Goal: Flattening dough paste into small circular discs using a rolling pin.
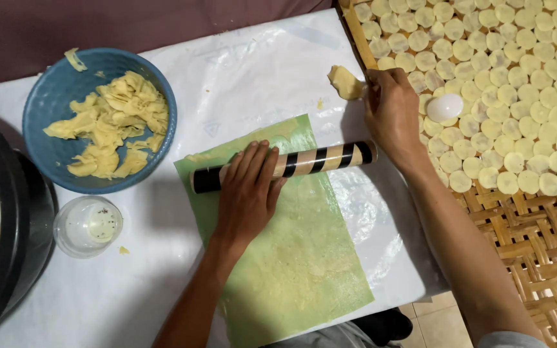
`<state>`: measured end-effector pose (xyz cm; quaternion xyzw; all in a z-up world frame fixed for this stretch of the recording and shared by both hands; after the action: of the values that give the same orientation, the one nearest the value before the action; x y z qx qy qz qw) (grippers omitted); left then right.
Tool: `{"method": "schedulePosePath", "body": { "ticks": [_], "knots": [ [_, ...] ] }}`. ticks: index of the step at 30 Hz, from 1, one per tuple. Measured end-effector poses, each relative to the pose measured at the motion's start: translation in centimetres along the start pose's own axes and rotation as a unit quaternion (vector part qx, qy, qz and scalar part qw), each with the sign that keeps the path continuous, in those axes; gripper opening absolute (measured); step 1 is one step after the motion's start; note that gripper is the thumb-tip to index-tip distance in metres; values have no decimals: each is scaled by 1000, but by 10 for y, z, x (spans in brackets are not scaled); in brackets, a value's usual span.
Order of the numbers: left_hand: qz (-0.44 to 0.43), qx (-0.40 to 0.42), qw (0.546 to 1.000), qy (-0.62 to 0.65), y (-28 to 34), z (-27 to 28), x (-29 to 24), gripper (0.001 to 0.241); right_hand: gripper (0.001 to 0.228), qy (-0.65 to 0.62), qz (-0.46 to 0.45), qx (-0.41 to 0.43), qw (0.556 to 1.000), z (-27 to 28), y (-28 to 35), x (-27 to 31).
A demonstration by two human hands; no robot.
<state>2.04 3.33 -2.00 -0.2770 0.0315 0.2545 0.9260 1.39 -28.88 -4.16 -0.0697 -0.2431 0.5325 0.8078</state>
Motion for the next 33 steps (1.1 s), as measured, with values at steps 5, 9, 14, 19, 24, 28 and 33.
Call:
{"method": "schedulePosePath", "body": {
  "ticks": [5,9,14,19,24,28,33],
  "knots": [
    [22,12,999,27,-4,5,-3,51,28,108,46,60,991,-18,-1,11],
    [30,10,999,27,-4,5,-2,51,8,173,65,39,982,-16,4,23],
    [35,14,999,23,-5,2,0,51,12,162,86,53,982,-4,0,39],
    [40,15,999,22,-6,1,0,52,21,179,131,45,974,-7,1,42],
    [41,19,999,18,-5,2,-1,52,28,314,212,4,926,-19,3,32],
    [40,26,999,23,-5,0,0,52,55,319,162,143,923,13,10,39],
    [35,22,998,36,-12,17,-6,44,91,5,-132,371,919,64,4,74]
  ]
}}
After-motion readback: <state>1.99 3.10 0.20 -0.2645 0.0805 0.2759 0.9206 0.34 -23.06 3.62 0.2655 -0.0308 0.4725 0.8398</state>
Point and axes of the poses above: each hand's wrist, its own y-axis away from the middle knuckle, its own z-axis out of the back of the hand, x = y × z, the point moved 5 cm from there along -y, towards the middle knuckle, and after that the axes turned 4 degrees about -z, right-handed, at the moved point
